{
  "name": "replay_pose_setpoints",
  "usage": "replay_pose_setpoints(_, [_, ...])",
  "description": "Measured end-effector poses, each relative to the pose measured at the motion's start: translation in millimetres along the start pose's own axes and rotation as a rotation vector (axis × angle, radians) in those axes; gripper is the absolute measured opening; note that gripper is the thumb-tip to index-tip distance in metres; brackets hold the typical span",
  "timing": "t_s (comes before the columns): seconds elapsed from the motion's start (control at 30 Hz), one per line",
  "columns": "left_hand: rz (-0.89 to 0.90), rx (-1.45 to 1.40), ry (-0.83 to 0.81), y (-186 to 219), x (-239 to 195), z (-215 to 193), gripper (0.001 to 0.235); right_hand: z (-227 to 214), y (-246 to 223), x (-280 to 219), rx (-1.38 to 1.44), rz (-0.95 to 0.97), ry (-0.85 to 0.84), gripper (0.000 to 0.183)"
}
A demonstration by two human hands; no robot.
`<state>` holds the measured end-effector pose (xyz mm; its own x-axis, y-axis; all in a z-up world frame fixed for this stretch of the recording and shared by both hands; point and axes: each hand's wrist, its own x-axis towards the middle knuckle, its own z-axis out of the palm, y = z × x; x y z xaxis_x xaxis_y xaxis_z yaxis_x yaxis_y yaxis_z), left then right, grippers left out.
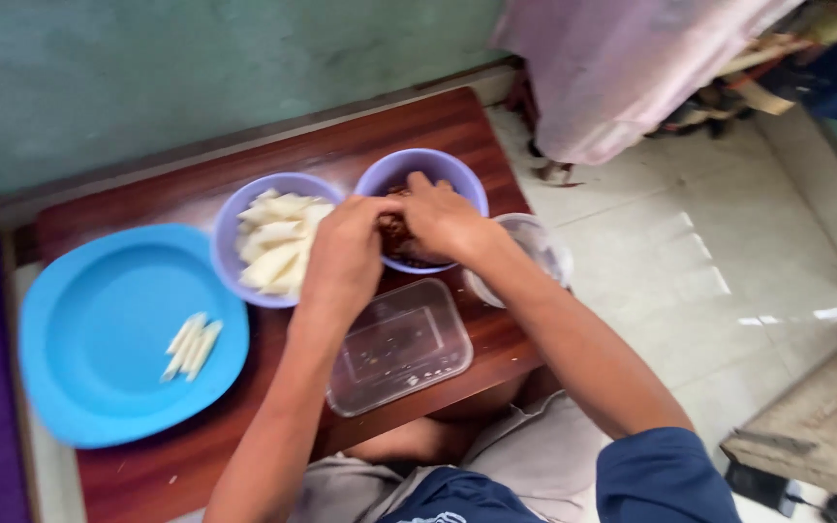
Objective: The person sits on the floor and rolls thin white sheets around peanuts to form small cylindrical rolls. They place the finished rolls into a blue bowl and continue the process with additional sheets and peanuts from separate bowls.
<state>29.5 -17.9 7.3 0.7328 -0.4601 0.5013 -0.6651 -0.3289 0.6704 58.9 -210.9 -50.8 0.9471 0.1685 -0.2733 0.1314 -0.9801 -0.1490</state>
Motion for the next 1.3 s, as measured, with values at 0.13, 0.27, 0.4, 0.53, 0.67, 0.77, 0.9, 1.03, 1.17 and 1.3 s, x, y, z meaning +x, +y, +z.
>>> replay_pose_setpoints(0.13, [-0.006, 0.034, -0.002, -5.9, -8.7, -3.3, 0.038, -24.2, -13.1, -20.8, 0.102, -0.086, 0.044, 0.039])
replay_pose_setpoints(0.27, [-0.041, -0.001, -0.013, -4.2, -13.4, -11.9, 0.036, -72.1, -23.0, -70.7, 0.355, -0.205, 0.195, 0.03])
replay_pose_setpoints(0.4, [-0.063, -0.089, 0.026, -0.9, -15.7, -21.4, 0.036, -70.6, -18.7, -78.5, 0.31, -0.209, 0.18, 0.033])
replay_pose_setpoints(0.53, [-0.087, -0.051, 0.164, -6.2, -24.8, -66.3, 0.036, -84.7, -38.0, -91.0, 0.41, -0.335, 0.264, 0.027])
replay_pose_setpoints(0.67, [-0.163, 0.082, 0.146, -21.2, -41.5, -97.1, 0.024, -90.4, -71.7, -88.7, 0.39, -0.391, 0.374, 0.019])
replay_pose_setpoints(0.77, [-0.215, 0.15, 0.067, -28.7, -58.6, -100.1, 0.02, -81.5, -95.4, -89.3, 0.359, -0.425, 0.381, 0.014])
replay_pose_setpoints(0.9, [-0.348, 0.223, -0.026, -26.3, -63.2, -105.5, 0.022, -70.5, -113.1, -81.4, 0.305, -0.413, 0.309, 0.022])
replay_pose_setpoints(1.03, [-0.35, 0.232, 0.058, -26.8, -66.1, -116.3, 0.022, -73.6, -123.4, -69.9, 0.175, -0.417, 0.358, 0.023])
replay_pose_setpoints(1.17, [-0.354, 0.174, 0.137, -26.3, -69.9, -123.1, 0.023, -43.8, -136.6, -28.9, 0.12, -0.442, 0.269, 0.02])
replay_pose_setpoints(1.3, [-0.354, 0.104, 0.176, -14.0, -78.3, -132.2, 0.021, -40.6, -142.7, -12.1, 0.1, -0.406, 0.214, 0.015])
